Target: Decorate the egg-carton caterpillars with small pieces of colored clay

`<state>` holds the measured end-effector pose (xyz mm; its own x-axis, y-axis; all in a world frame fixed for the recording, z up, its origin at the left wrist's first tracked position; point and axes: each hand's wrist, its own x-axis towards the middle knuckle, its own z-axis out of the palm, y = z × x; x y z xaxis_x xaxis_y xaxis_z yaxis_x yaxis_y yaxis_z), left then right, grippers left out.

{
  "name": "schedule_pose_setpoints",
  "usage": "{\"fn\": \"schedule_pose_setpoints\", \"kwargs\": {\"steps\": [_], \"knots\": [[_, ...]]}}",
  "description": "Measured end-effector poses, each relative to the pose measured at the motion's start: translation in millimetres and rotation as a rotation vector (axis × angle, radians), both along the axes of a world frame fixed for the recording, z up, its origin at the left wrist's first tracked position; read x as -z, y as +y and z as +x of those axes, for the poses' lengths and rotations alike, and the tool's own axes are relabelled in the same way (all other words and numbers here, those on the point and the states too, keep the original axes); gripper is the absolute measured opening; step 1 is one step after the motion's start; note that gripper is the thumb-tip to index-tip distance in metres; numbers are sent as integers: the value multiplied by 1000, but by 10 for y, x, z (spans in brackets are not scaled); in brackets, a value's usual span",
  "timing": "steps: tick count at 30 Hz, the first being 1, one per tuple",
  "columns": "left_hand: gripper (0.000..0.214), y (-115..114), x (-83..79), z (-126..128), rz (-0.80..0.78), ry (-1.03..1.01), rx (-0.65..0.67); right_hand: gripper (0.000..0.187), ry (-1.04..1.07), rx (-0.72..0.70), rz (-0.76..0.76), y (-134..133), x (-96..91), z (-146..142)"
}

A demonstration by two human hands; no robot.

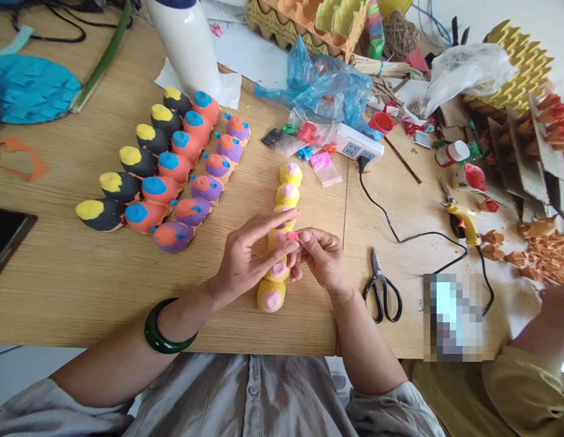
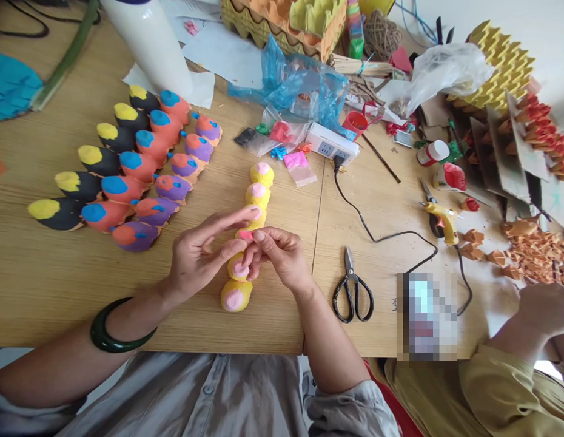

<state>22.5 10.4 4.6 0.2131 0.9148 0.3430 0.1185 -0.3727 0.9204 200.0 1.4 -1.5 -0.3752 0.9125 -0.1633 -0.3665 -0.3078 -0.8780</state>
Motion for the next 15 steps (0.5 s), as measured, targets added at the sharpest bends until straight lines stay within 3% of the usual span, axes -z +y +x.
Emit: {"fn": "schedule_pose_setpoints", "kwargs": {"steps": [5, 11, 13, 15], "knots": [[14, -4, 2, 20, 24, -22, -44, 49, -142, -5, 16, -18, -30, 6], [21, -54, -59, 46, -38, 2, -35, 36, -319, 545, 201, 48, -46, 43], [25, -143, -111, 105, -30, -5, 37, 38, -385, 637, 323, 78, -142, 8], [32, -269, -183, 186, -63, -41, 142, 46, -466, 626, 433, 88, -269, -68]]}}
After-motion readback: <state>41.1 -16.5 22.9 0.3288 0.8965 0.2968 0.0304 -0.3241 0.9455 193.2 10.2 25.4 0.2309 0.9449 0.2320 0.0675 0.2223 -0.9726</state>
